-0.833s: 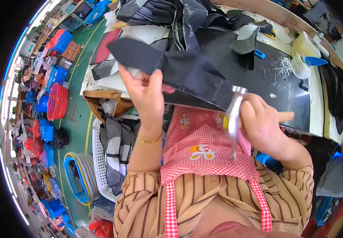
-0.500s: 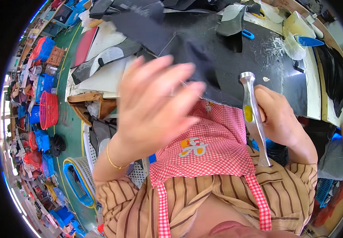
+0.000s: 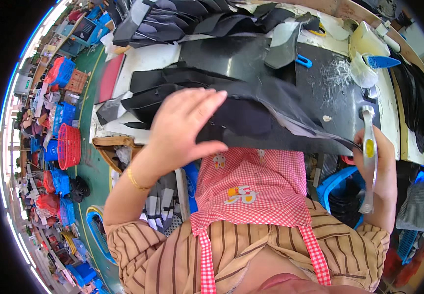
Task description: Hammering the edges of shoe upper components on a manufacturing workstation.
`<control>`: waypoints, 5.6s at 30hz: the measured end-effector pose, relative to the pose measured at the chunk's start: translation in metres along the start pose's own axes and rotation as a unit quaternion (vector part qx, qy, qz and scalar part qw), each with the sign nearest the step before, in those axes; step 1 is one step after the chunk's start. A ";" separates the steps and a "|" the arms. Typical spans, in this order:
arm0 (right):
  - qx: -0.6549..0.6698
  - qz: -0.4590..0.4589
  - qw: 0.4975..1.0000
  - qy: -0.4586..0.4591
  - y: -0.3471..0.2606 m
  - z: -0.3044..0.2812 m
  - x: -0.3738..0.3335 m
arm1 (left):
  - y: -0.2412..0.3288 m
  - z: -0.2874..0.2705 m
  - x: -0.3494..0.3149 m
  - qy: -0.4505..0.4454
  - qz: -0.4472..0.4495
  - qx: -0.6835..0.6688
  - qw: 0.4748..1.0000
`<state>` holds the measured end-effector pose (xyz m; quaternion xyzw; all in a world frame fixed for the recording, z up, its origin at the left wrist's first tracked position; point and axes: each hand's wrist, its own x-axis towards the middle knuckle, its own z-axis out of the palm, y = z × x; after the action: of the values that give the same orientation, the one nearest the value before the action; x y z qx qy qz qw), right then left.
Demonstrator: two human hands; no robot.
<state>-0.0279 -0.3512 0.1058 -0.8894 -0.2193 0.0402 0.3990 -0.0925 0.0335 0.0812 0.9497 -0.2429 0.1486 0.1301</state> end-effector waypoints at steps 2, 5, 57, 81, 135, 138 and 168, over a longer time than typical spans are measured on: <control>-0.042 -0.018 0.999 -0.001 0.010 -0.014 -0.001 | -0.006 0.020 -0.017 -0.057 0.012 0.087 0.995; -0.061 0.027 0.998 0.007 0.033 -0.030 -0.010 | -0.031 0.042 -0.032 0.040 -0.036 0.064 0.996; 0.079 0.051 0.972 -0.216 0.053 0.052 0.047 | -0.016 0.036 0.053 -0.223 -0.002 -0.190 0.956; 0.068 0.013 0.984 -0.163 0.029 0.018 0.040 | 0.051 0.136 0.099 -0.057 0.118 -0.130 0.983; 0.021 0.031 0.950 -0.311 0.002 0.075 0.046 | 0.033 0.104 0.035 -0.032 -0.048 -0.245 0.968; 0.004 0.082 0.942 -0.324 -0.010 0.070 0.057 | 0.033 0.107 0.029 -0.029 -0.021 -0.246 0.969; 0.013 0.031 0.937 -0.347 -0.025 0.102 0.061 | 0.015 0.094 -0.016 0.014 0.003 -0.173 0.985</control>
<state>-0.0071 -0.2400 0.0613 -0.8213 -0.3157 0.3618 0.3081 -0.0928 -0.0030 -0.0078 0.9101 -0.2663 0.1178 0.2948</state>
